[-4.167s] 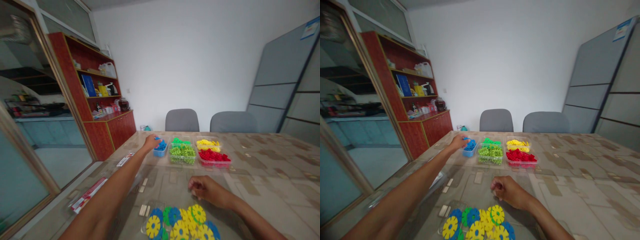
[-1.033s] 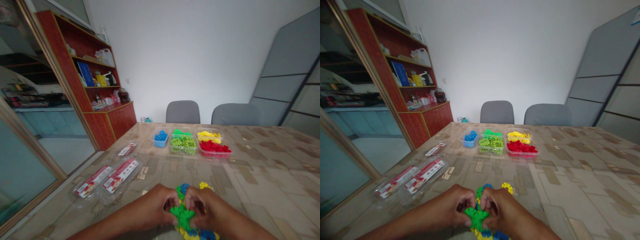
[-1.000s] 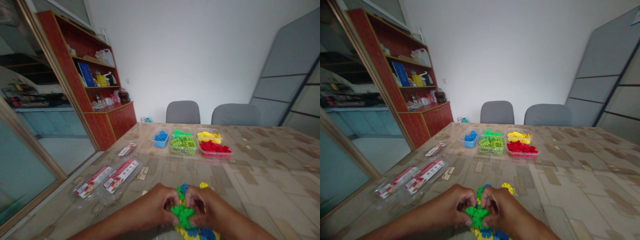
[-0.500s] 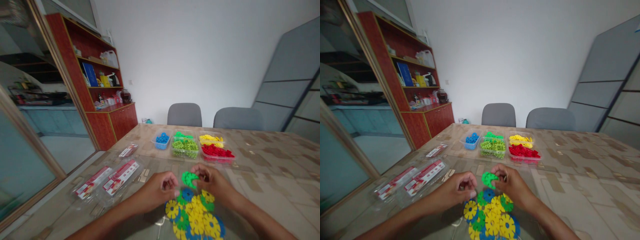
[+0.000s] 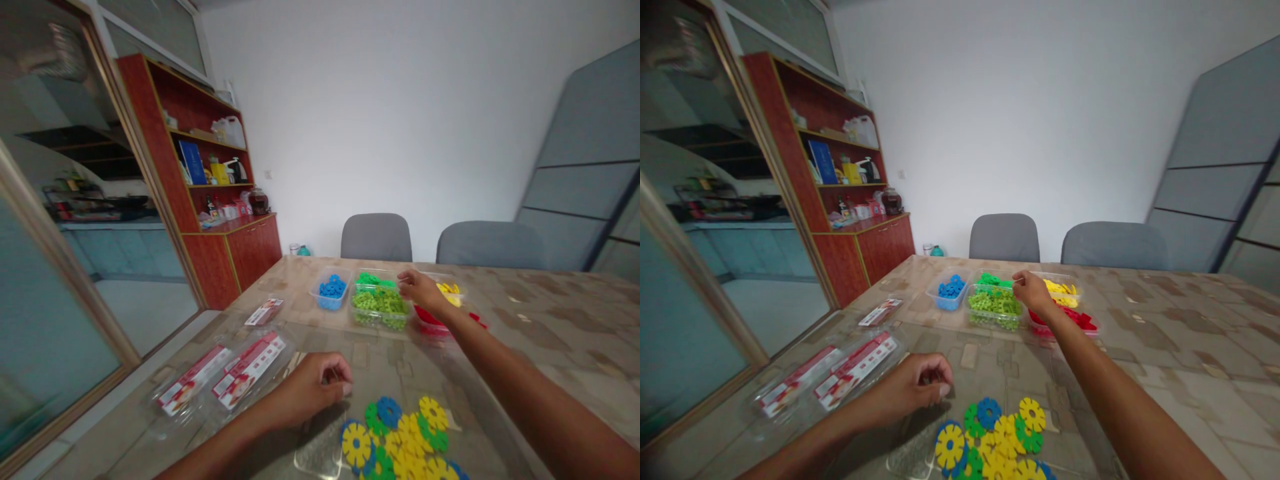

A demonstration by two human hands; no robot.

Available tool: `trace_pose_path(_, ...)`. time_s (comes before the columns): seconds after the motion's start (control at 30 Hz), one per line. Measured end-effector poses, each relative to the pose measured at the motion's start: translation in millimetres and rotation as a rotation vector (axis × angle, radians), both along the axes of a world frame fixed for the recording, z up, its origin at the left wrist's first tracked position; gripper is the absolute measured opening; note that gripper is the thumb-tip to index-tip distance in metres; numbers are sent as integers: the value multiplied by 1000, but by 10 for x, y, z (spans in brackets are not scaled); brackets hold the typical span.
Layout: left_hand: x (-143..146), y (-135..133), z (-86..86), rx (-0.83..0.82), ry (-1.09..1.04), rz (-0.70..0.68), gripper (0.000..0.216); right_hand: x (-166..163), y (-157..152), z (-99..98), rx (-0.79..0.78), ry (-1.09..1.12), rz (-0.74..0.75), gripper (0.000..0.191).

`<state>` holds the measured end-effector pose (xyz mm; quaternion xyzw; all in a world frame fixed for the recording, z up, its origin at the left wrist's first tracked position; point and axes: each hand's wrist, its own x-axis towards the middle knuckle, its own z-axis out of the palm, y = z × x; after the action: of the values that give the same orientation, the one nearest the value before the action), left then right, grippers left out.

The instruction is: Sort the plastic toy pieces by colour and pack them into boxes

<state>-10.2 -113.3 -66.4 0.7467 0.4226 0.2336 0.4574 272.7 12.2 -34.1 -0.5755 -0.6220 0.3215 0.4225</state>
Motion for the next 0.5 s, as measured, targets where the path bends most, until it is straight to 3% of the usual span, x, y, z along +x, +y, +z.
trace_pose_path(0.23, 40, -29, -94, 110, 105, -82, 10, 344, -929, -282, -97, -67, 310, 33)
trace_pose_path(0.33, 92, -97, -111, 184, 156, -161, 14, 427, -1355, -393, -90, -145, 376, 23)
trace_pose_path(0.5, 156, -191, -70, 282, 247, -272, 33, 402, -1651, -534, -26, -355, 486, 25)
